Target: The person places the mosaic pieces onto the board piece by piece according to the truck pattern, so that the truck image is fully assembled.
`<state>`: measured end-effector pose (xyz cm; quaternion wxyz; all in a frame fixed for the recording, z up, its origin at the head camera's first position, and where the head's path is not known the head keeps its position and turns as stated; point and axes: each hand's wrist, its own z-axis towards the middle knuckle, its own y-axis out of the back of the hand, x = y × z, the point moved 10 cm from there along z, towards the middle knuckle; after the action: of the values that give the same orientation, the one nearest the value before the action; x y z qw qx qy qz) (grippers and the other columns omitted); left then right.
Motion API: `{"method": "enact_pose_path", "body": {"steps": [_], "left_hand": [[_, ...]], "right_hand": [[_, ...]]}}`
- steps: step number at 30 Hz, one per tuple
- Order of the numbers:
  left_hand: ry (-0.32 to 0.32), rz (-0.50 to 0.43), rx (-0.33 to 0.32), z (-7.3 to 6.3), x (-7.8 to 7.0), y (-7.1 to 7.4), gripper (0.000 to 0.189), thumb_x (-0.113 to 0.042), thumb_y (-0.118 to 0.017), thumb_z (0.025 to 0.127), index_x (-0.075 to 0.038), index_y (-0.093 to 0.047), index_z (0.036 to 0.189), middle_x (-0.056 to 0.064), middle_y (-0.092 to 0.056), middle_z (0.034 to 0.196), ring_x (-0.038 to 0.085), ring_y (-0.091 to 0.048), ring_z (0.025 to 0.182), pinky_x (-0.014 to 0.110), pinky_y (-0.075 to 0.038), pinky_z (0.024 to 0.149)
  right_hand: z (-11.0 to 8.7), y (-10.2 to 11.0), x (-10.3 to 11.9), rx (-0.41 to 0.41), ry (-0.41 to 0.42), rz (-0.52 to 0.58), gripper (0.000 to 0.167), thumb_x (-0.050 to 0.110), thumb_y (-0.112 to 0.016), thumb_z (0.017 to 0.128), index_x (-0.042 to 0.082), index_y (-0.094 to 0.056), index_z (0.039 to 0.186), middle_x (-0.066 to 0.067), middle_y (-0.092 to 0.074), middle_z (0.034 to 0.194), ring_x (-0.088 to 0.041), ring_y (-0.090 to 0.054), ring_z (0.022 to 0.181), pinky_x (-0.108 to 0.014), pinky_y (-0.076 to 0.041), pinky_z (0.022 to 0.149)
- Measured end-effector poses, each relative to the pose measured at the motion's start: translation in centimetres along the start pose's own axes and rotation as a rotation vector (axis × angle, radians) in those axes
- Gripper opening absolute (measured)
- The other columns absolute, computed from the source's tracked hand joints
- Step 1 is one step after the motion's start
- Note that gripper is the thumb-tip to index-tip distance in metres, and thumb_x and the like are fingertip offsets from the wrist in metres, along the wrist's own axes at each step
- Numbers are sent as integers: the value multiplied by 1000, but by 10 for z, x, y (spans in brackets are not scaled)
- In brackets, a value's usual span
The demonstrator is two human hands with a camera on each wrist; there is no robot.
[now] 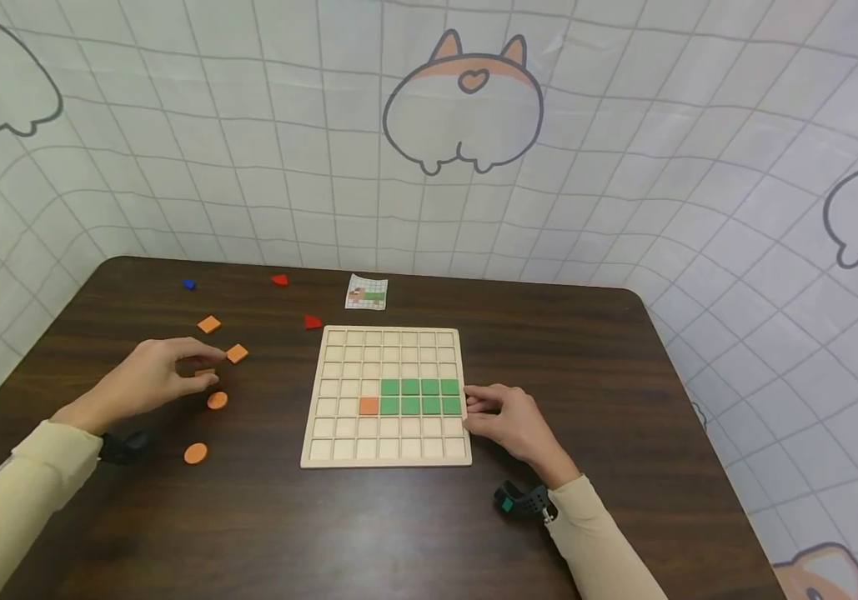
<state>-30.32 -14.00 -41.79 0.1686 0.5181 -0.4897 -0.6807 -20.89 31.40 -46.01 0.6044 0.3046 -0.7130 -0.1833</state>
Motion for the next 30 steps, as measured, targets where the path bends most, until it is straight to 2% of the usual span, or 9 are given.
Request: {"method": "enact_pose_path", "body": {"steps": [7,14,30], "left_hand": [[37,9,-11,-6,18,2,40,-24,-79,92,-5,-72,126,14,-76,122,33,-74,109,52,-59,89],[80,17,11,-11,31,-2,44,-23,-80,90,-5,-71,128,15,-76,122,34,-71,111,52,-58,90],[79,20,27,-8,30,-8,35,-21,-78,92,-4,-75,122,13,-78,113,29,-74,102,47,-61,84]], "right_hand": [[0,1,-1,-4,-1,8,55,27,-78,90,13,-65,141,-6,-73,119,-19,-70,108,-33,-54,89],[0,-1,-1,1,-1,20,55,27,-78,90,12,-64,142,-7,-73,121,-19,-70,108,-33,-55,89],[0,-1,-2,5,-13,14,54,27,-77,90,13,-65,141,-5,-72,121,-19,-70,108,-31,-54,87]]}}
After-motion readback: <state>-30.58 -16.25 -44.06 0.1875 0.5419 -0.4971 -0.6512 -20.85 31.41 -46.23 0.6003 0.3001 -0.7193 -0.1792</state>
